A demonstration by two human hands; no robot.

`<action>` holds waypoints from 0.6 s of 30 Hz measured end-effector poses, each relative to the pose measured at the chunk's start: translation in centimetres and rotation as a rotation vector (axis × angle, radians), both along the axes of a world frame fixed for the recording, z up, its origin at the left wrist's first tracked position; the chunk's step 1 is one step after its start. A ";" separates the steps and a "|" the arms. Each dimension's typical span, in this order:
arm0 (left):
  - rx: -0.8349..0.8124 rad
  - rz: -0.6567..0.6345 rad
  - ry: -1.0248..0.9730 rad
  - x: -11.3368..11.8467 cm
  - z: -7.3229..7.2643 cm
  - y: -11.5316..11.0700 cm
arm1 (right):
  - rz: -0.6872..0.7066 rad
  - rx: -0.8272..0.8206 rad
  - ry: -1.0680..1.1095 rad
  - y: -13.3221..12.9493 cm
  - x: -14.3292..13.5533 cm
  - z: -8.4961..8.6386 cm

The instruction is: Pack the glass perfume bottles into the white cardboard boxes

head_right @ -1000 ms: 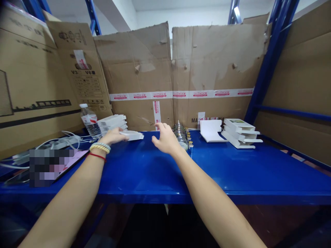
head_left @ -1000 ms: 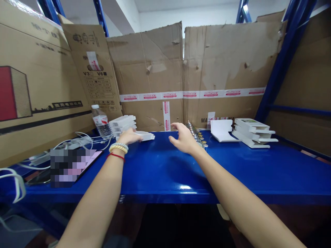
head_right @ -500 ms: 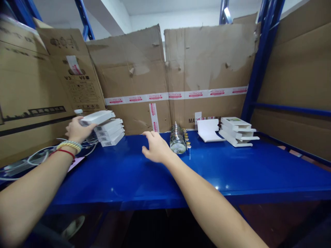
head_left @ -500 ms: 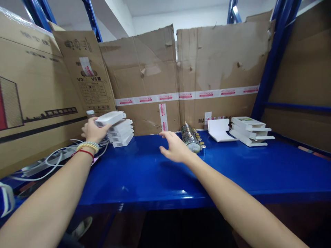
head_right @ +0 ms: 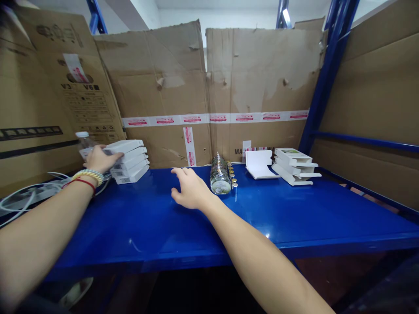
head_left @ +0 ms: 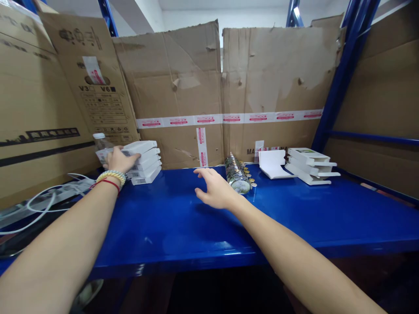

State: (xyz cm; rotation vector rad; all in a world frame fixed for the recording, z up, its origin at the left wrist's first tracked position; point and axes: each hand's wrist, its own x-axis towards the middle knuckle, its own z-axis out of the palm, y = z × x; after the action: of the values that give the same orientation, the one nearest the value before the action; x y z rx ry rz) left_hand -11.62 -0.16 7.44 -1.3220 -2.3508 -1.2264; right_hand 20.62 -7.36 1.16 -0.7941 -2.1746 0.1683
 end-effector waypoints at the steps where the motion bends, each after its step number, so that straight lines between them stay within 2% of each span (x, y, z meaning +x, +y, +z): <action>1: 0.033 -0.002 0.013 0.0 -0.2 0.1 | -0.002 0.001 -0.006 0.0 0.0 0.0; 6: 0.191 -0.047 0.110 -0.2 -1.0 0.5 | -0.003 -0.007 -0.028 -0.2 -0.1 0.0; 12: 0.018 -0.042 0.000 0.2 -0.4 0.4 | 0.014 -0.026 -0.068 -0.4 -0.1 0.2; 18: -0.029 -0.023 0.028 0.5 0.2 0.3 | 0.017 -0.044 -0.071 -0.6 -0.2 0.4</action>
State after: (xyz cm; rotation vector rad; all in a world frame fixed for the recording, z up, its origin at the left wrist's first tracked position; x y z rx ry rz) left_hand -11.07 0.10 7.65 -1.3697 -2.3490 -1.1769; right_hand 20.45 -7.92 1.53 -0.8176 -2.2515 0.2006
